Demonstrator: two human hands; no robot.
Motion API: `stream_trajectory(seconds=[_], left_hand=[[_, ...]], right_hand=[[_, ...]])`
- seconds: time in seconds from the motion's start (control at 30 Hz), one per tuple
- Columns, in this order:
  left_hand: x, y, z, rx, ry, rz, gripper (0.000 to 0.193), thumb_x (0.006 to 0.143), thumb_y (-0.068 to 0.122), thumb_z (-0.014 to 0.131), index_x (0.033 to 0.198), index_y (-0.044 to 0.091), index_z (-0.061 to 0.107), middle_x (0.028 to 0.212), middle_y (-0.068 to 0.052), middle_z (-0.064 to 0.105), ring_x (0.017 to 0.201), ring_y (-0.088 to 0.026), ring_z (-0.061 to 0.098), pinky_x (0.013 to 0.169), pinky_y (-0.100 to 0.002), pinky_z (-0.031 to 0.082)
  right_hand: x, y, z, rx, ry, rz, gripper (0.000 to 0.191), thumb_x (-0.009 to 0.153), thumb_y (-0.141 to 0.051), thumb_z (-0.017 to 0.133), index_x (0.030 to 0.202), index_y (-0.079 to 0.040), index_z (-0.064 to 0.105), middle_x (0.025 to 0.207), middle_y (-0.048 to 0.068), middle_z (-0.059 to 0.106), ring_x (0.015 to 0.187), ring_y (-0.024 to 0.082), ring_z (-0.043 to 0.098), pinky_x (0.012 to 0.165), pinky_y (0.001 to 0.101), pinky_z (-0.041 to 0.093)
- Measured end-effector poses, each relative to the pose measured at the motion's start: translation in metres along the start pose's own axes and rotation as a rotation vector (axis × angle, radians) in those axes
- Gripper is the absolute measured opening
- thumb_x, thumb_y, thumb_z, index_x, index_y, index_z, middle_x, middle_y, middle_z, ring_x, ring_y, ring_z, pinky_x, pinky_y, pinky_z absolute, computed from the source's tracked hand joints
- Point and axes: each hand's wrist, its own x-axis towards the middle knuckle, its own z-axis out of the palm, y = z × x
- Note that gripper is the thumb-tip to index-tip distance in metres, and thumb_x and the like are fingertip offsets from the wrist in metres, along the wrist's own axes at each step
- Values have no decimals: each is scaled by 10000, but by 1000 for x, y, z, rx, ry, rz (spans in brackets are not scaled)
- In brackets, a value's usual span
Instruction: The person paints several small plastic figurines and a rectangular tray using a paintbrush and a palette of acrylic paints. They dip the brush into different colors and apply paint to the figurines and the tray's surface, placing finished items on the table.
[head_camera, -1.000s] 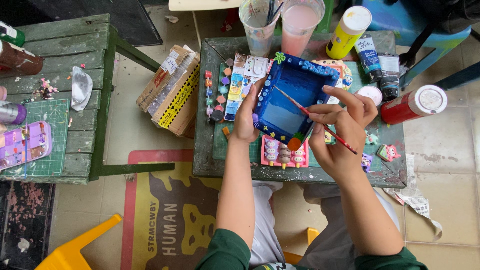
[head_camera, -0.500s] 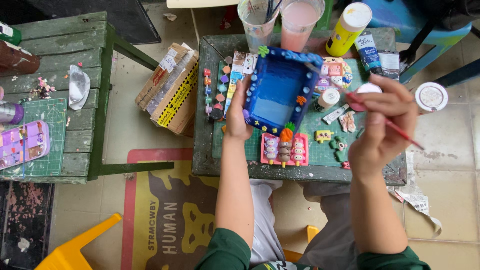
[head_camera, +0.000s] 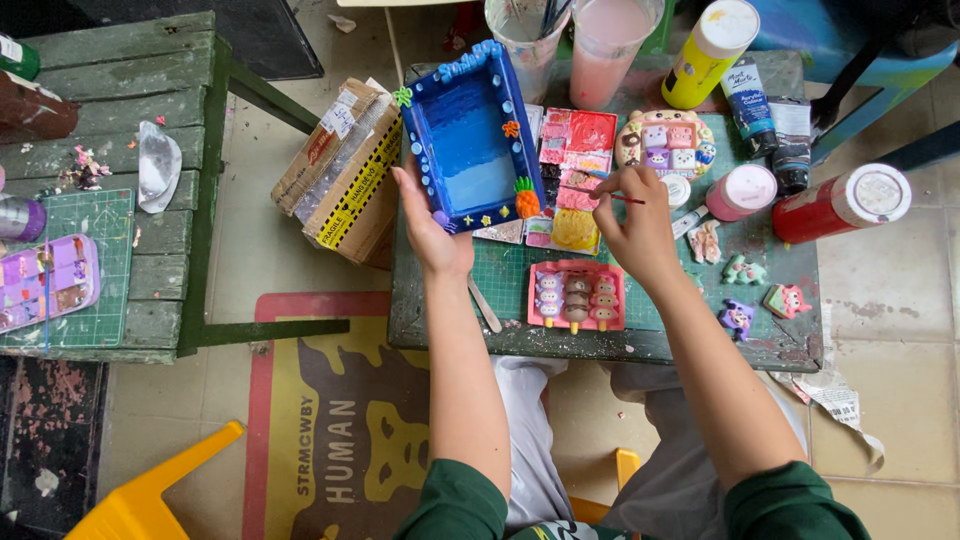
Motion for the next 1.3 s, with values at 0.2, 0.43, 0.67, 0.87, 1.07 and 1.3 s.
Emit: stream_trajectory(seconds=[0.2, 0.43, 0.67, 0.87, 1.07, 1.3], left_hand=[[-1, -2, 2, 7, -18, 6, 681, 1120, 544, 325, 1576, 40, 376, 1516, -150, 513, 1394, -279, 518, 1186, -453, 427], [-2, -1, 5, 22, -9, -9, 698, 1103, 552, 319, 1594, 57, 334, 1544, -152, 476, 1417, -276, 493, 1190, -455, 420], [-3, -3, 8, 27, 3, -28, 719, 1096, 553, 320, 1623, 65, 288, 1595, -130, 427, 1459, -266, 450, 1223, -444, 378], [-3, -2, 11, 60, -12, -23, 710, 1105, 559, 295, 1610, 60, 319, 1555, -139, 470, 1436, -275, 475, 1210, -457, 395], [-4, -2, 12, 66, -23, -21, 704, 1104, 562, 294, 1611, 73, 322, 1559, -133, 471, 1441, -273, 476, 1213, -455, 392], [-3, -6, 10, 61, -14, -19, 708, 1104, 560, 298, 1611, 66, 322, 1578, -129, 453, 1456, -270, 458, 1222, -449, 382]], right_hand=[[0, 11, 14, 2, -87, -21, 78, 918, -61, 668, 995, -70, 664, 1056, 82, 650, 1092, 295, 576, 932, 422, 401], [1, 13, 19, 32, -93, -2, 77, 953, -63, 648, 1028, -77, 661, 1092, 71, 641, 1108, 273, 567, 953, 396, 381], [1, 10, 21, 28, -65, -10, 88, 959, -54, 639, 1040, -79, 659, 1084, 68, 637, 1109, 275, 564, 954, 395, 382], [2, 9, 19, 12, -50, -21, 67, 959, -59, 634, 1023, -74, 647, 1067, 60, 643, 1088, 268, 575, 947, 399, 385], [1, 11, 17, 6, -38, 2, 56, 965, -61, 631, 1019, -67, 642, 1070, 81, 640, 1050, 285, 569, 939, 400, 393], [2, 12, 8, 5, -133, 61, 98, 954, -69, 633, 1044, -42, 660, 948, 96, 669, 976, 293, 577, 901, 431, 413]])
